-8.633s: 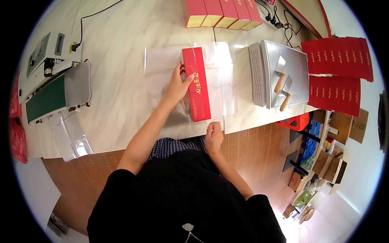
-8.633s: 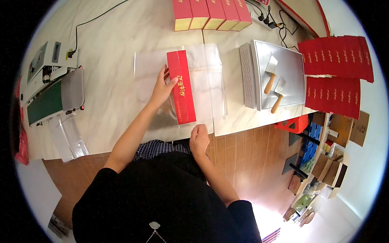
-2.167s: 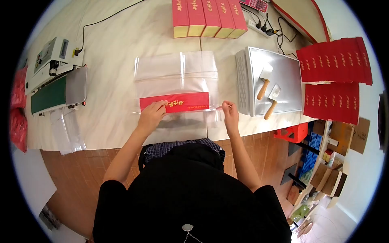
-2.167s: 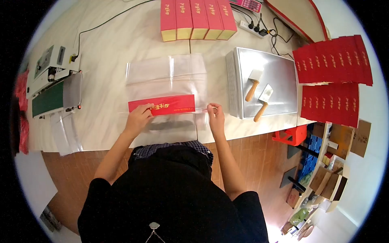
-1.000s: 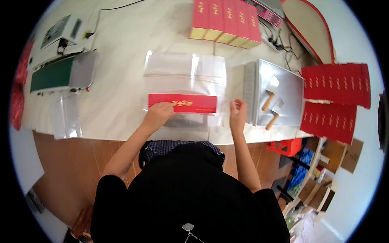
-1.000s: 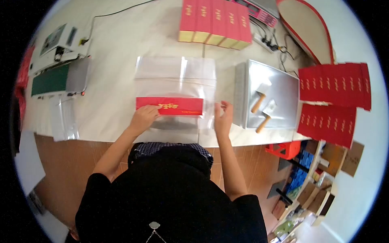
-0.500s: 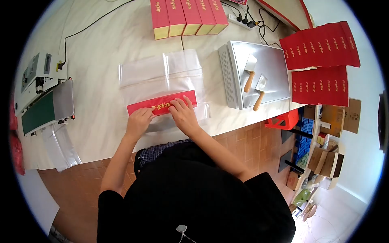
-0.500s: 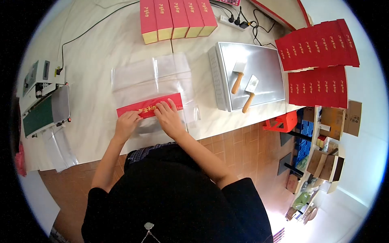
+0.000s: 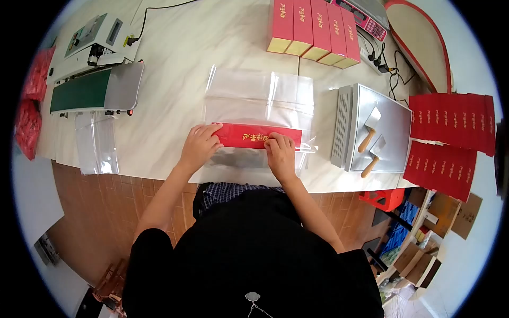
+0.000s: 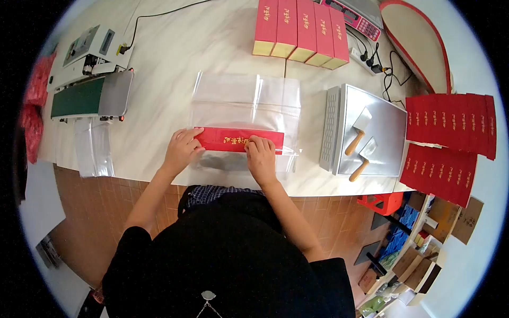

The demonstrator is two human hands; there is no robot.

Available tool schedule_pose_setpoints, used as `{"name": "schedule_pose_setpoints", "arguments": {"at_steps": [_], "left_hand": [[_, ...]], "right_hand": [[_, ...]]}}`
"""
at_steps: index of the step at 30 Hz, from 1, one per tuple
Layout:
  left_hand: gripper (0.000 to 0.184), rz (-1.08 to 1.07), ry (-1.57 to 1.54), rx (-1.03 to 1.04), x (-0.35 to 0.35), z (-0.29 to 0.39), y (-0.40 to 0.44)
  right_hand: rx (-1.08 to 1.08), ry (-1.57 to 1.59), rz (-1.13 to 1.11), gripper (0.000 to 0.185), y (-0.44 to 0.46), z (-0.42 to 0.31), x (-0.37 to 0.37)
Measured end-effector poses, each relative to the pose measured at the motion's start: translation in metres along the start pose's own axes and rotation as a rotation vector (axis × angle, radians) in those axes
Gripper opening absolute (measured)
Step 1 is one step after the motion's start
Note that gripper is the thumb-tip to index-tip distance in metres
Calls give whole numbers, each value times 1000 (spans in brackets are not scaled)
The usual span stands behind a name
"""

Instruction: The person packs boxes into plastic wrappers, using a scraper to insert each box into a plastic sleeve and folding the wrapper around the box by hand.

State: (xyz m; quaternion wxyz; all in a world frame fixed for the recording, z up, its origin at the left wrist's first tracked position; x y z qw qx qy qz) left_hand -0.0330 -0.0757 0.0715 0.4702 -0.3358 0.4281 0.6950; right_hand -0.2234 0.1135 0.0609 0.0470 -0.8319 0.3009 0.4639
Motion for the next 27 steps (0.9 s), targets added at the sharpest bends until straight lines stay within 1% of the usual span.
{"name": "schedule_pose_setpoints", "arguments": {"at_steps": [2,6,8,12,13,15,16,17,19,24,26,27], "left_hand": [[20,-21,19,47,0,-4,-3],[23,-41,17,0,-2,-4,-6],[28,-38,26,12,-1,-5,-6],[27,-20,-17,3,0,-7,-9],[27,-20,-12,-10,1,-6,-9],[28,-18,-12,-19,2,-6,-9],[28,-12,-2,-18,3,-6,-10],[27,-8,8,-18,4,-6,-12],[27,-6,7,-13,5,-6,-14],[28,24,-14,-11,5,-4,-16],[22,39,-21,-17,5,-4,-15],[22,39,-21,-17,6,-4,-14]], "right_hand": [[-11,-1,-22,12,1,0,-2],[-27,26,-37,13,3,3,-6],[-15,52,-39,19,4,4,-10],[-30,22,-96,24,5,15,-32],[-27,18,-96,24,4,22,-38],[-128,-38,-173,21,4,33,-50],[-123,-51,-202,20,4,35,-56],[-122,-55,-202,20,3,36,-59],[-190,-89,-240,17,3,32,-64],[-188,-82,-243,15,2,33,-64],[-170,-68,-225,14,9,38,-62],[-140,-54,-210,13,13,42,-61]]}}
Point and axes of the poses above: each hand's wrist, its own y-axis towards the middle knuckle, its own x-axis out of the palm, z = x × y, the point moved 1 cm from there along y, towards the middle knuckle, and after that the axes turned 9 degrees about x, right-handed, at the moved point
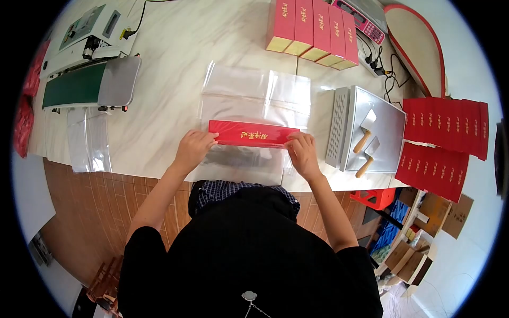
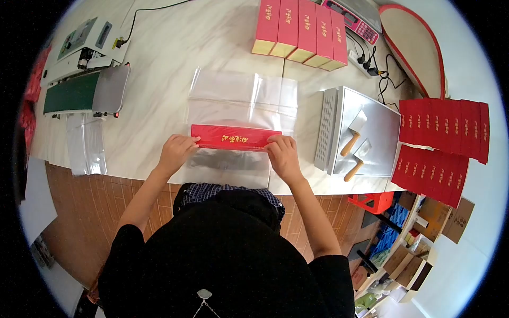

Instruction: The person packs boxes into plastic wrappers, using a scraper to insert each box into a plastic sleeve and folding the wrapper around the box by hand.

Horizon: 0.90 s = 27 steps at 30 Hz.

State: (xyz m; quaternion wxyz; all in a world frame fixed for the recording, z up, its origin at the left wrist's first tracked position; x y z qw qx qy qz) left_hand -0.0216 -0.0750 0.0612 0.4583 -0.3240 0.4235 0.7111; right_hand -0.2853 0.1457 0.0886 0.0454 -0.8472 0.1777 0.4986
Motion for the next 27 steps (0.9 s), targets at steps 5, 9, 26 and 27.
{"name": "schedule_pose_setpoints", "arguments": {"at_steps": [5,9,26,27], "left_hand": [[8,97,-188,-118,3,-4,7],[8,82,-221,-177,0,-2,9],[9,103,-228,-199,0,1,14],[9,101,-227,-199,0,1,14]], "right_hand": [[33,4,16,14,8,15,4],[157,-16,-57,20,4,6,-9],[282,-169,336,8,-1,18,-37],[279,-38,285,19,-2,12,-21]]}}
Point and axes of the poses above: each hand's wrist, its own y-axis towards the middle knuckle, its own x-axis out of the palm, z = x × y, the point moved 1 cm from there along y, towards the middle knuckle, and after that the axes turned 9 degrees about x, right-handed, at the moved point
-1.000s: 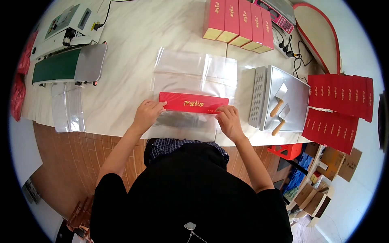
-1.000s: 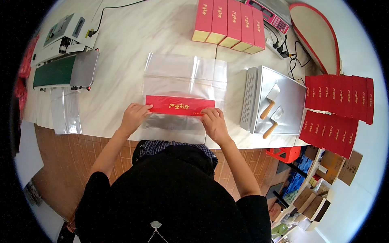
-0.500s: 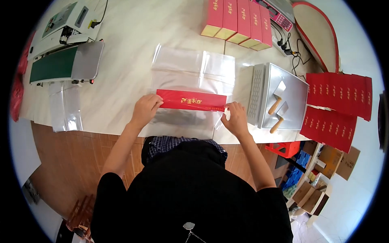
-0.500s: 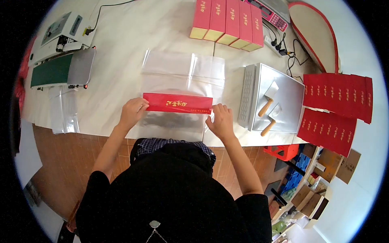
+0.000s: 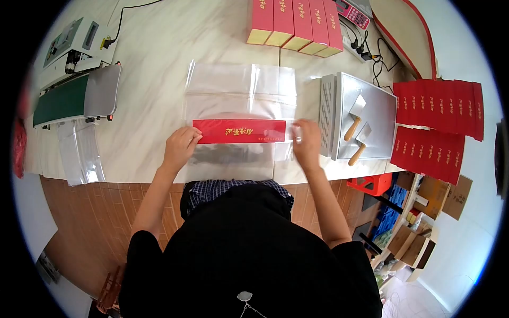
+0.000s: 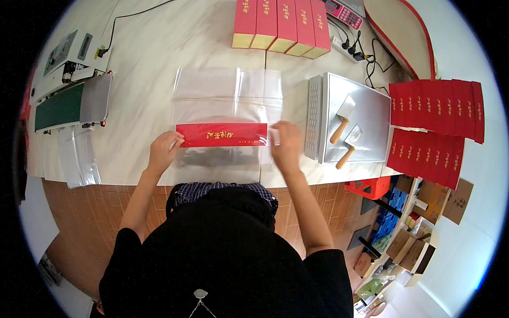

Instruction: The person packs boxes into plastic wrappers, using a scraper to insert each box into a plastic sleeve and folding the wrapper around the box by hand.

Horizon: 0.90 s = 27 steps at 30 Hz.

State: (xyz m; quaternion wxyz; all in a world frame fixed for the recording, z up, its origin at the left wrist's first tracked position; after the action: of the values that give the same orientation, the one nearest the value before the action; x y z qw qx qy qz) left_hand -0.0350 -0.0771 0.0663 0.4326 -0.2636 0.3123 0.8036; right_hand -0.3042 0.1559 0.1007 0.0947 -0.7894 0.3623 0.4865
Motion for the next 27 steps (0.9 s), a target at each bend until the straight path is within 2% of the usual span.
{"name": "schedule_pose_setpoints", "arguments": {"at_steps": [1,3,5,6,8,9,11,27], "left_hand": [[9,9,-2,10,0,1,0],[9,18,0,20,-2,1,2],[9,28,-20,18,-3,3,2],[9,29,-15,13,-3,3,2],[9,27,-53,-8,-3,2,2],[9,30,-50,-11,-2,1,2],[10,28,-80,-42,-2,0,2],[11,40,-90,-86,-1,-7,-1]], "right_hand": [[-43,58,-117,35,-5,-13,8],[-118,63,-255,49,-10,-39,25],[-80,77,-260,37,-14,-46,44],[-83,82,-264,37,-14,-44,51],[-69,72,-224,22,-13,-40,63],[-74,74,-226,22,-13,-42,65],[5,145,-190,11,-11,-44,69],[35,103,-186,11,-4,-44,77]]}}
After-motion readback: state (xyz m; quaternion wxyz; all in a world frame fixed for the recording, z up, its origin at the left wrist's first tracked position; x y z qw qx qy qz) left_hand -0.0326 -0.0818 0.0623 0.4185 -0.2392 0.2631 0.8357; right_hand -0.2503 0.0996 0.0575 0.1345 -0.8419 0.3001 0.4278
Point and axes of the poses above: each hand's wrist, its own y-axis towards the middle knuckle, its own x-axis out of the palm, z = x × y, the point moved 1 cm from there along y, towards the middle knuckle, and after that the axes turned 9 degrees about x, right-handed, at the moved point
